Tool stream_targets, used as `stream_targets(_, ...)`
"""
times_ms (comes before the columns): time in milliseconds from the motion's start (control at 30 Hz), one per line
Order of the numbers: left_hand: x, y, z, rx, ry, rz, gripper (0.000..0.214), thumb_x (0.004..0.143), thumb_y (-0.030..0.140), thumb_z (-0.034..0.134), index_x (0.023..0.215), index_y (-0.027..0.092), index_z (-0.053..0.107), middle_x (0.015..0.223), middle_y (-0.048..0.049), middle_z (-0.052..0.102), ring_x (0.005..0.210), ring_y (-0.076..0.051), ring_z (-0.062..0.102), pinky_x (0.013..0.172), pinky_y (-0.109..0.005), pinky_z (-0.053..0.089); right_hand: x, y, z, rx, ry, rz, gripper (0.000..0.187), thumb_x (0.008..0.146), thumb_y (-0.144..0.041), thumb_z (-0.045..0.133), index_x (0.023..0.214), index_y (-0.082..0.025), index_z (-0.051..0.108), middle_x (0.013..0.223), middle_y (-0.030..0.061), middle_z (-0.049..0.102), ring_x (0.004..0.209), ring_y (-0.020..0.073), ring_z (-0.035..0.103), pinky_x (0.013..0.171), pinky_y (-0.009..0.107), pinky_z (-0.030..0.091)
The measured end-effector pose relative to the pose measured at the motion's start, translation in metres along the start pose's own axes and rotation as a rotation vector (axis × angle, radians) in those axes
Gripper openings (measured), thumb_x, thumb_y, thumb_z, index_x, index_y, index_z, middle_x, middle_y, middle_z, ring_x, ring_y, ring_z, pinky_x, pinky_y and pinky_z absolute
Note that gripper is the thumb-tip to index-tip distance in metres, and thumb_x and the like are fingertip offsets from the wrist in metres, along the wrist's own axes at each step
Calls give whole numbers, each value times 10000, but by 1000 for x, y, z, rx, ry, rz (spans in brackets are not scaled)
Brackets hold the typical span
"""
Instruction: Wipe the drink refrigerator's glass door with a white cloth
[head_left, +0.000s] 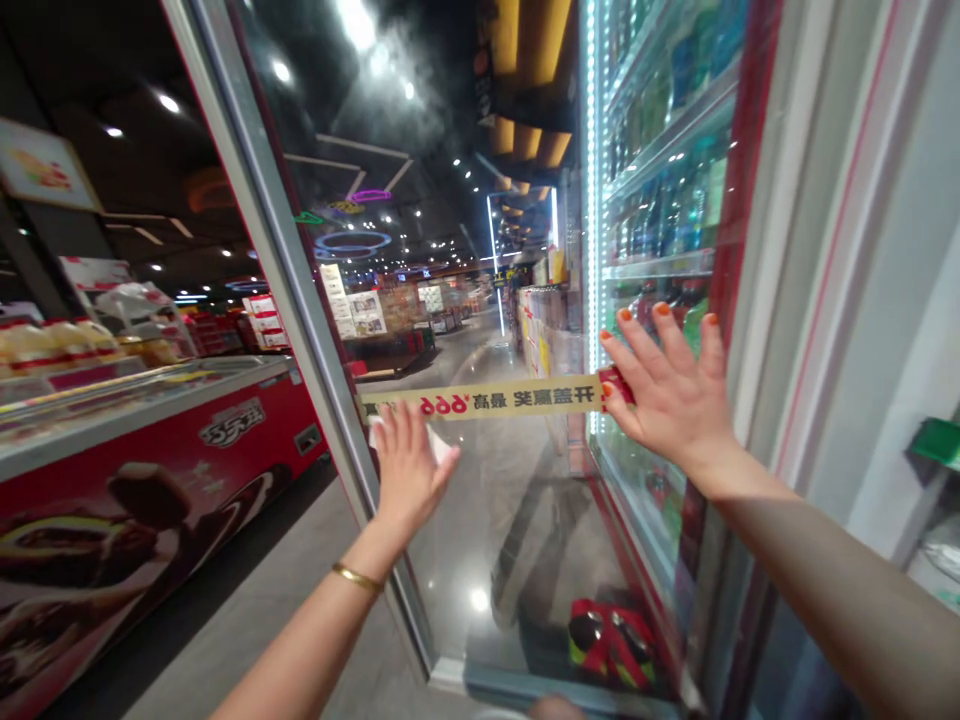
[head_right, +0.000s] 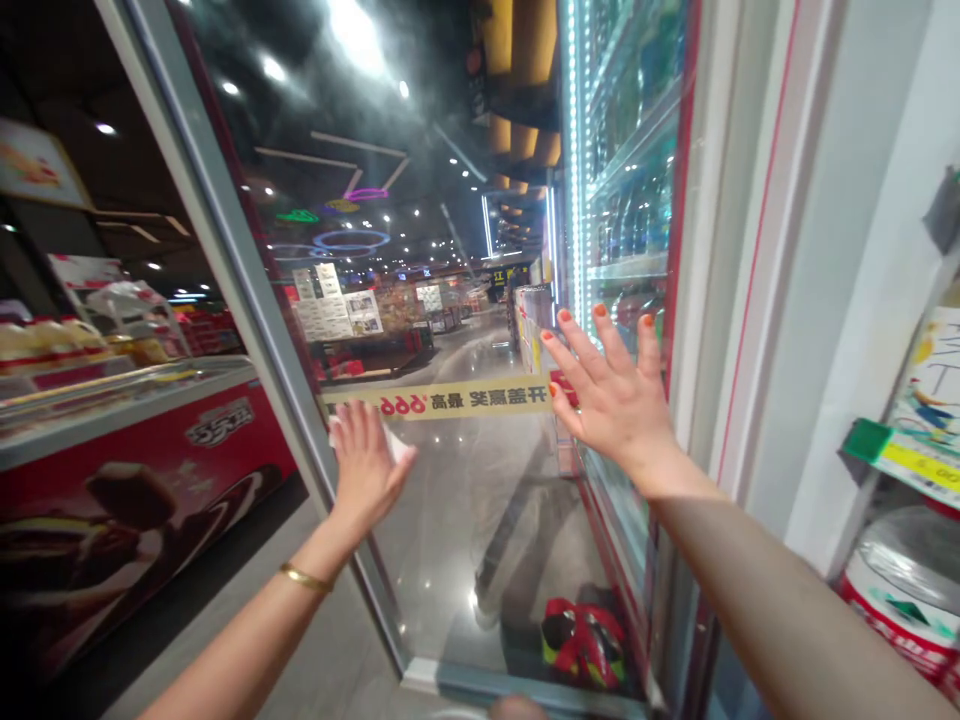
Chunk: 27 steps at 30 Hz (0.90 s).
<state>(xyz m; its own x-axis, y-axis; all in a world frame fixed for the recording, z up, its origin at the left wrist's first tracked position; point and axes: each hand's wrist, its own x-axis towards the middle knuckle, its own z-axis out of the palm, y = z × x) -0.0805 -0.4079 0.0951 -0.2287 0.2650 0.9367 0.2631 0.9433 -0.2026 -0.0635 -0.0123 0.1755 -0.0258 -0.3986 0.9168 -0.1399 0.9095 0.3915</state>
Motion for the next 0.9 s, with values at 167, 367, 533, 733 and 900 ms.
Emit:
stream_targets(167, 108, 8, -6, -137, 45, -203, 1006, 1072, 691, 440, 1780, 198, -78, 1852, -142, -100, 1712, -342, -182, 1393, -698, -30, -2, 0, 0, 31, -60, 70, 849, 1026, -430, 576, 1784, -343, 204, 1802, 57, 397, 1701, 352, 278, 1397, 663, 33)
stream_targets(367, 23, 77, 5, -188, -147, 669, 794, 1032, 756, 485, 1734, 417, 337, 1781, 108, 359, 1737, -166, 96, 1434, -349, 192, -3, 1, 4, 24, -41, 31, 911, 1019, -405, 565, 1799, -315, 103, 1833, 57, 329, 1718, 364, 208, 1378, 720, 41)
stream_targets(533, 81, -4, -22, -197, -71, 361, 949, 1082, 615, 489, 1789, 222, -9, 1858, -98, 27, 1705, -320, -153, 1393, -656, -117, 0, 1, -1, 49, -157, 81, 850, 1031, -424, 571, 1783, -356, 182, 1848, 30, 293, 1721, 373, 195, 1381, 725, 19)
stream_targets(733, 170, 30, -18, -170, 30, -197, 972, 1063, 732, 414, 1791, 278, -40, 1862, -29, -106, 1711, -311, -189, 1407, -628, -133, 3, -1, -8, 114, -202, 132, 806, 1020, -406, 623, 1752, -364, 288, 1826, 26, 347, 1702, 395, 256, 1387, 732, 87)
stream_targets(900, 32, 110, 12, -118, -138, 536, 817, 1038, 764, 422, 1758, 426, 234, 1812, 153, 251, 1713, -155, -121, 1434, -386, -98, 1, -1, 1, 104, -45, 62, 883, 1022, -388, 609, 1786, -336, 170, 1822, 53, 354, 1713, 365, 237, 1371, 760, 80)
